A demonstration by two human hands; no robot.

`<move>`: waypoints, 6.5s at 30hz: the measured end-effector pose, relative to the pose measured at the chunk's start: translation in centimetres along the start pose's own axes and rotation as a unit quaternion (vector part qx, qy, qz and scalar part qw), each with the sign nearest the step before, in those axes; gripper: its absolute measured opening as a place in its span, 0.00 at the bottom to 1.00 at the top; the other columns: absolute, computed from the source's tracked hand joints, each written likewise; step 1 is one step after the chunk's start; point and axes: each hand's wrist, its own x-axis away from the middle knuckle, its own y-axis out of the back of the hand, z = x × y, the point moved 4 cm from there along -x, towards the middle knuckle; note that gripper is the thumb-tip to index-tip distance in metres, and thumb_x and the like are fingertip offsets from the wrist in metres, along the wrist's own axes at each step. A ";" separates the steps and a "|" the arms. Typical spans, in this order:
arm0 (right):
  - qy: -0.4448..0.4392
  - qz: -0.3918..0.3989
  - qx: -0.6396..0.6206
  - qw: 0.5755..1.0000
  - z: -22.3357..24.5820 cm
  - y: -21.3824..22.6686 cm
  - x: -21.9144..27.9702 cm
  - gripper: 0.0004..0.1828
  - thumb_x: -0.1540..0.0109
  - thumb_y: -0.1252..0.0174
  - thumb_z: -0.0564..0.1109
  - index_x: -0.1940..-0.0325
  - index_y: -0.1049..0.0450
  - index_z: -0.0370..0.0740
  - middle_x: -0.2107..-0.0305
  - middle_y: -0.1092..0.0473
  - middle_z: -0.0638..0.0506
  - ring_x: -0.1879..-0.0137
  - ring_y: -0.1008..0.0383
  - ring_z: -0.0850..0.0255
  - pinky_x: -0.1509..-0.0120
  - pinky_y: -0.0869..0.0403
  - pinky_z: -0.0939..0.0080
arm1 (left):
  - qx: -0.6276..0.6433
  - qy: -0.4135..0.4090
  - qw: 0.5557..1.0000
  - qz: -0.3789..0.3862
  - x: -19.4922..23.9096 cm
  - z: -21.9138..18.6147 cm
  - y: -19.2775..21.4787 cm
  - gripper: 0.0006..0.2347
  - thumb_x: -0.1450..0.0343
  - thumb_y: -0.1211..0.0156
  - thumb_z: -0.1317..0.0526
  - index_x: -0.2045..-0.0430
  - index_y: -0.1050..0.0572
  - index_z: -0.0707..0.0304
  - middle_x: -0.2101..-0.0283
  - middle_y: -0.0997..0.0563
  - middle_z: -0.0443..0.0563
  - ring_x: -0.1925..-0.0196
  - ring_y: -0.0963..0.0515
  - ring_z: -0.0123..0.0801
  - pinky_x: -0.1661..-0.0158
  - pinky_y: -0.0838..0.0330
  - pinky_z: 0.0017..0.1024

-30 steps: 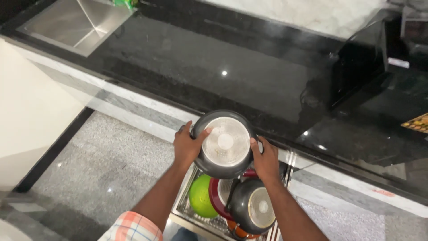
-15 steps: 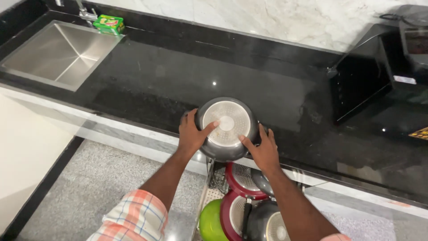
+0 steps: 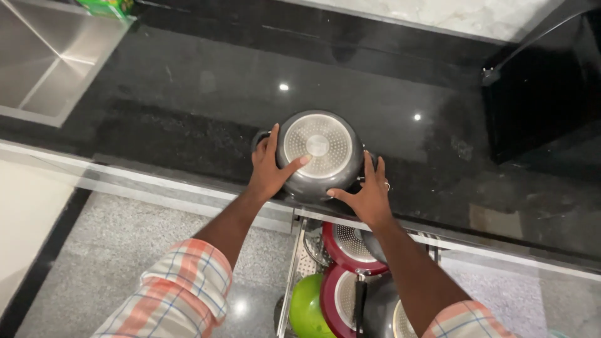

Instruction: The person opens a drawer and removes several pots and pans, placing them on the kitchen countertop. They then stack the pans together and arrange the pots on the counter next to the sink.

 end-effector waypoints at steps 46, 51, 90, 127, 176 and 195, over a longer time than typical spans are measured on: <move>0.051 -0.059 0.082 0.994 -0.9 -2.8 -1.7 0.69 0.54 0.27 0.71 0.21 0.54 0.42 0.27 0.57 0.26 0.23 0.57 0.31 0.25 0.47 0.32 | -0.072 -0.032 0.994 -0.070 -0.6 -1.8 1.7 0.39 0.31 0.35 0.40 0.26 0.45 0.49 0.33 0.34 0.62 0.31 0.37 0.53 0.36 0.49 0.57; 0.030 -0.047 0.107 0.993 -0.3 -2.5 -1.5 0.68 0.53 0.28 0.72 0.21 0.53 0.43 0.27 0.56 0.30 0.22 0.56 0.34 0.24 0.48 0.32 | -0.100 -0.014 0.993 -0.054 -0.5 -1.6 1.9 0.38 0.30 0.37 0.39 0.27 0.45 0.50 0.35 0.34 0.64 0.32 0.38 0.54 0.37 0.49 0.58; -0.012 -0.204 0.095 0.974 0.2 -2.3 -1.0 0.32 0.33 0.44 0.57 0.30 0.35 0.37 0.46 0.29 0.33 0.37 0.33 0.36 0.35 0.35 0.38 | 0.143 0.038 0.954 -0.260 -0.6 -0.8 3.7 0.26 0.23 0.42 0.53 0.35 0.38 0.71 0.34 0.36 0.67 0.34 0.32 0.53 0.35 0.38 0.43; -0.009 -0.235 0.144 0.961 -0.3 -2.8 -2.0 0.23 0.36 0.43 0.38 0.35 0.28 0.36 0.41 0.28 0.39 0.36 0.32 0.40 0.30 0.34 0.45 | -0.204 0.091 0.964 0.144 -9.3 3.9 7.9 0.17 0.38 0.29 0.54 0.64 0.25 0.66 0.57 0.20 0.62 0.54 0.18 0.57 0.55 0.22 0.48; -0.089 -0.174 -0.101 0.976 30.3 -29.3 -39.8 0.24 0.35 0.45 0.60 0.43 0.21 0.42 0.57 0.20 0.45 0.54 0.19 0.53 0.40 0.27 0.54 | 0.094 0.179 0.979 -0.003 -43.0 39.0 33.6 0.19 0.33 0.34 0.69 0.46 0.25 0.70 0.56 0.18 0.58 0.70 0.15 0.37 0.68 0.20 0.32; -0.055 -0.155 0.017 0.986 31.3 -30.8 -40.2 0.36 0.39 0.43 0.69 0.38 0.25 0.42 0.42 0.29 0.39 0.36 0.31 0.42 0.29 0.40 0.41 | -0.121 0.116 0.983 -0.072 -42.5 37.7 33.4 0.17 0.30 0.35 0.59 0.47 0.23 0.63 0.45 0.26 0.65 0.46 0.22 0.60 0.45 0.28 0.47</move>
